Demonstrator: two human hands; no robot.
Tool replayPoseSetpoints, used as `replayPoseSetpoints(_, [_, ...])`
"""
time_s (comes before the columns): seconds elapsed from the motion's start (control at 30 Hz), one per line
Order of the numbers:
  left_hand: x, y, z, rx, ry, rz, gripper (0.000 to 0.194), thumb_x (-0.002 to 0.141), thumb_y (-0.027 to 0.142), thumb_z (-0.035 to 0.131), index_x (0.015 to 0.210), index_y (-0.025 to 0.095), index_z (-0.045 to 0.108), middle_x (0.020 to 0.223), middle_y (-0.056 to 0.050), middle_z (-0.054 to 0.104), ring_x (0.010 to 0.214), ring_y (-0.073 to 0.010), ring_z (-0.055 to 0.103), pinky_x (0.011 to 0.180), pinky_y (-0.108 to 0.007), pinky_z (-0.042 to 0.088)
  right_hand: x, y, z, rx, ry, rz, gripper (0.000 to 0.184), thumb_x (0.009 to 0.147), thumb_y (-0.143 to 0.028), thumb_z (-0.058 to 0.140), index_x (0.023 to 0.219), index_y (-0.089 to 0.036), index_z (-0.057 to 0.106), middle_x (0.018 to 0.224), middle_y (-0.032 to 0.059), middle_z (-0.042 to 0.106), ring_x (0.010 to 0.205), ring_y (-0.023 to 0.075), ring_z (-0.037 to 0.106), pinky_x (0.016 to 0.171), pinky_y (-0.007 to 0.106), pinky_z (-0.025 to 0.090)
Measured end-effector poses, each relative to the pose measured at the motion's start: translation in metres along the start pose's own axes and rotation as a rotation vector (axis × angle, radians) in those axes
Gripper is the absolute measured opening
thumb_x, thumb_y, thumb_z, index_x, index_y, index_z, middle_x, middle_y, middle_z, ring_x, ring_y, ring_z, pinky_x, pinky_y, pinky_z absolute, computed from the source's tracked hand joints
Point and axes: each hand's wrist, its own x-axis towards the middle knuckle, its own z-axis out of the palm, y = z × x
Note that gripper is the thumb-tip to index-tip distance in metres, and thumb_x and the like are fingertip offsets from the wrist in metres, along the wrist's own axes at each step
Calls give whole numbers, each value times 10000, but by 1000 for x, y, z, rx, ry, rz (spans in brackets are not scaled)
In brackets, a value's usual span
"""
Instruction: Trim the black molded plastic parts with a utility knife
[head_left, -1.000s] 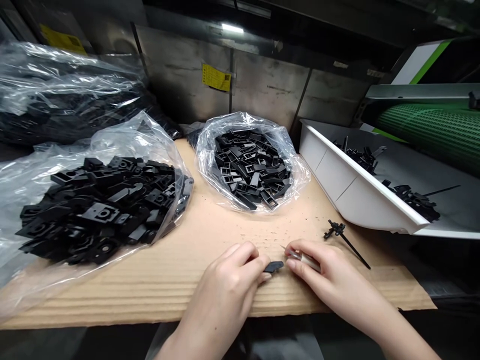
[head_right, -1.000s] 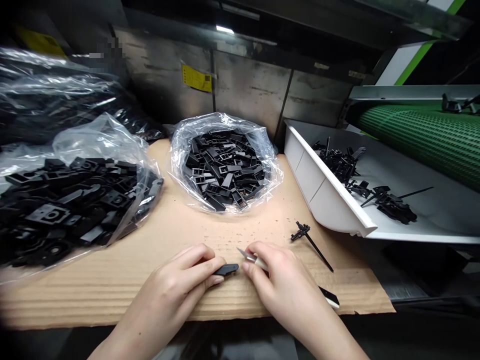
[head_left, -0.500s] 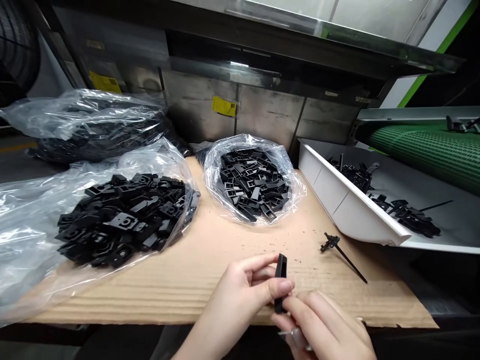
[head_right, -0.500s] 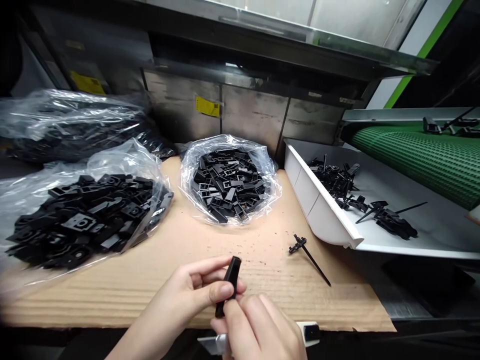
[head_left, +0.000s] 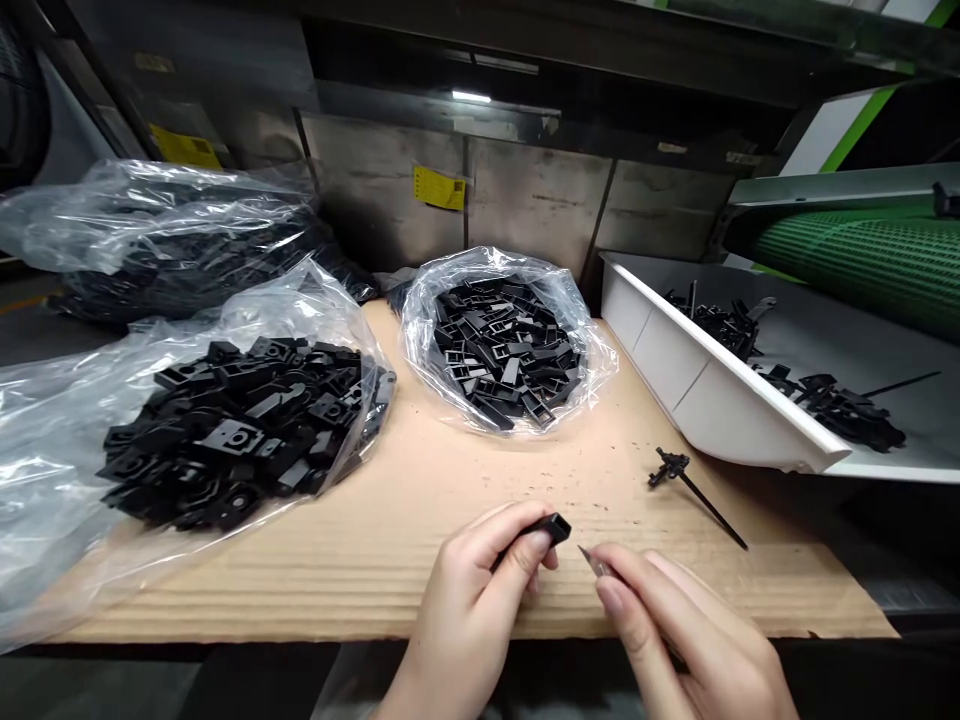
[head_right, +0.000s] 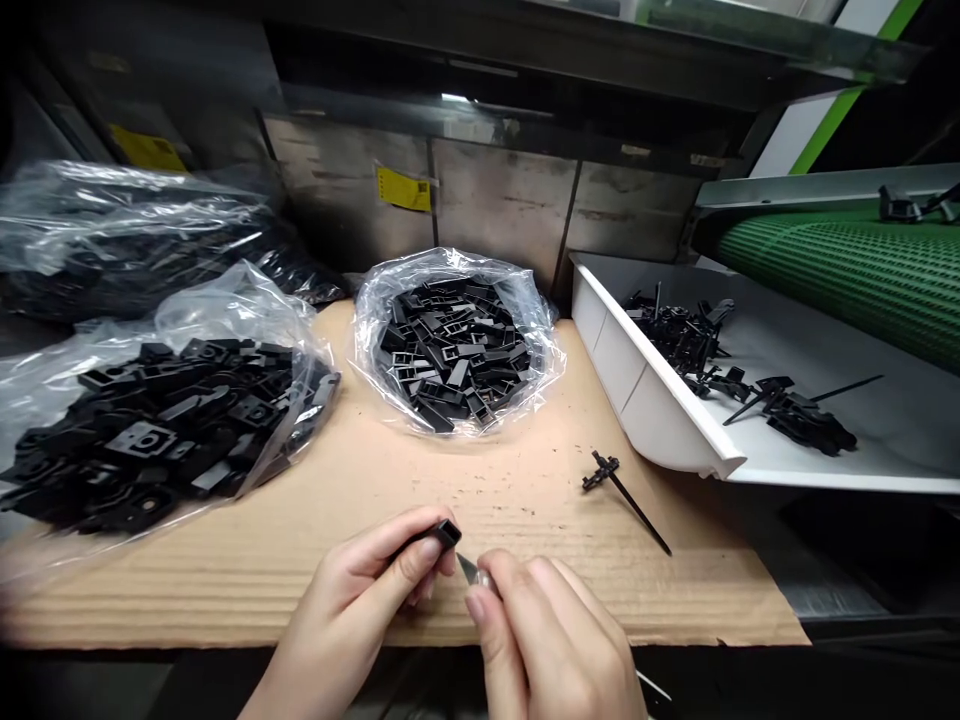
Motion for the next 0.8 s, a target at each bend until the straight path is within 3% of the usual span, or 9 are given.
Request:
replayPoseSetpoints(0.23, [-2, -3, -1, 83, 42, 115, 181, 807, 115, 505, 857, 211, 649, 729, 10, 625, 652, -123, 570, 602, -182, 435, 4, 1, 10, 37, -73, 29, 148, 838, -111, 490, 938, -159, 589, 660, 31, 548, 588, 147, 518, 555, 262, 431])
replayPoseSetpoints(0.47, [-1, -3, -4, 96, -20, 109, 164, 817, 121, 504, 788, 198, 646, 704, 13, 598, 654, -119, 546, 608, -181, 426, 7, 4, 10, 46, -84, 36, 137, 833, -101, 494, 902, -166, 592, 673, 28, 562, 628, 139, 556, 580, 249, 433])
replayPoseSetpoints(0.67, [-2, 0, -7, -82, -143, -41, 125, 797, 176, 544, 758, 160, 662, 625, 11, 558, 528, -85, 444, 466, -167, 348, 11, 17, 5, -61, -45, 0, 129, 840, -131, 500, 922, -167, 593, 794, 48, 660, 710, 150, 624, 647, 230, 464])
replayPoseSetpoints(0.8, [-2, 0, -9, -203, -205, -157, 124, 802, 203, 542, 778, 147, 650, 588, 19, 527, 532, -80, 432, 461, -161, 327, 14, 12, -7, 54, -119, 18, 122, 834, -134, 497, 889, -210, 577, 746, 3, 647, 729, 129, 635, 617, 170, 471])
